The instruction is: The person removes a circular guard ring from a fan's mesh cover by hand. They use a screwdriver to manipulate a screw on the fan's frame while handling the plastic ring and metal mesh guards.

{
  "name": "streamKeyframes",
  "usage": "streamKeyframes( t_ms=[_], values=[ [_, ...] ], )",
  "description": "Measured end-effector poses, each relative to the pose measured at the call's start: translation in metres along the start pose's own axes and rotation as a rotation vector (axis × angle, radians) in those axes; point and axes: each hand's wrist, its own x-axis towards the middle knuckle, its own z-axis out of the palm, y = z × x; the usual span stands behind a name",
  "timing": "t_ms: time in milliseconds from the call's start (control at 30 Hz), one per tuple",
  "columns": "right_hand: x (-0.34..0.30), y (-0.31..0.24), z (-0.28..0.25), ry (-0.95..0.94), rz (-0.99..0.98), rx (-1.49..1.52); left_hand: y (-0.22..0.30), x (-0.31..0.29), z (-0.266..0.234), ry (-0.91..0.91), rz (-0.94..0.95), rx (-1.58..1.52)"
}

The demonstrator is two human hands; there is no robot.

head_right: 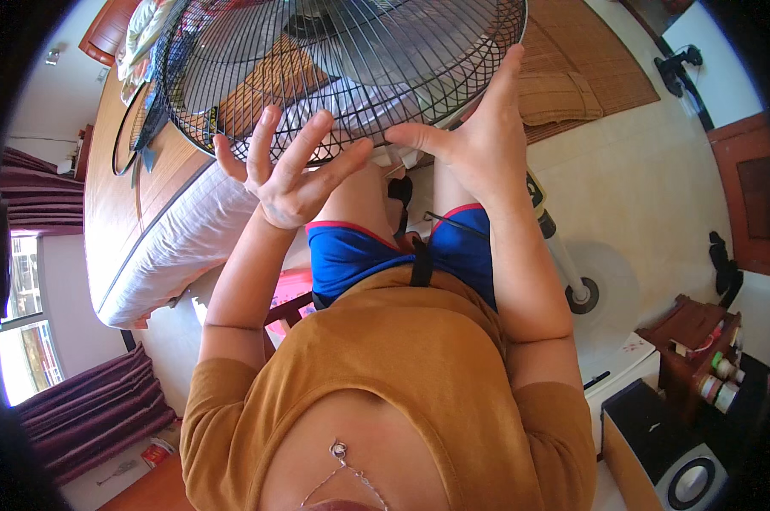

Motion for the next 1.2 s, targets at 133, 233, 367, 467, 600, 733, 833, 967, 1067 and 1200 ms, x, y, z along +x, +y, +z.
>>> streamKeyframes(
  t_ms=[133,233,367,467,600,733,833,967,1067,1200],
  values=[
    [-0.003,0.000,-0.004,-0.017,0.043,0.111,0.001,0.000,-0.001,-0.001,-0.033,-0.041],
    [-0.006,0.001,-0.007,-0.089,0.009,0.408,0.000,0.001,-0.006,-0.047,-0.033,-0.050],
    [-0.009,0.008,-0.010,-0.118,-0.055,0.255,-0.001,0.002,-0.008,-0.096,-0.008,-0.043],
    [-0.008,0.013,-0.010,-0.119,-0.102,0.199,-0.004,0.004,-0.010,-0.123,0.001,-0.052],
    [-0.009,0.018,-0.009,-0.100,-0.111,0.220,-0.003,0.010,-0.013,-0.161,-0.026,-0.107],
    [-0.011,0.013,-0.010,-0.133,-0.102,0.242,-0.006,0.003,-0.010,-0.132,0.007,-0.083],
    [-0.011,0.007,-0.003,0.008,-0.277,0.039,-0.005,0.001,-0.013,-0.168,0.009,-0.066],
    [-0.016,0.012,-0.001,0.041,-0.329,-0.121,-0.006,0.003,-0.014,-0.197,0.014,-0.058],
    [-0.020,0.024,0.007,0.100,-0.436,-0.140,-0.005,0.003,-0.013,-0.200,0.014,-0.050],
    [-0.024,0.023,0.012,0.144,-0.437,-0.191,-0.006,0.000,-0.014,-0.204,0.005,-0.038]
  ],
)
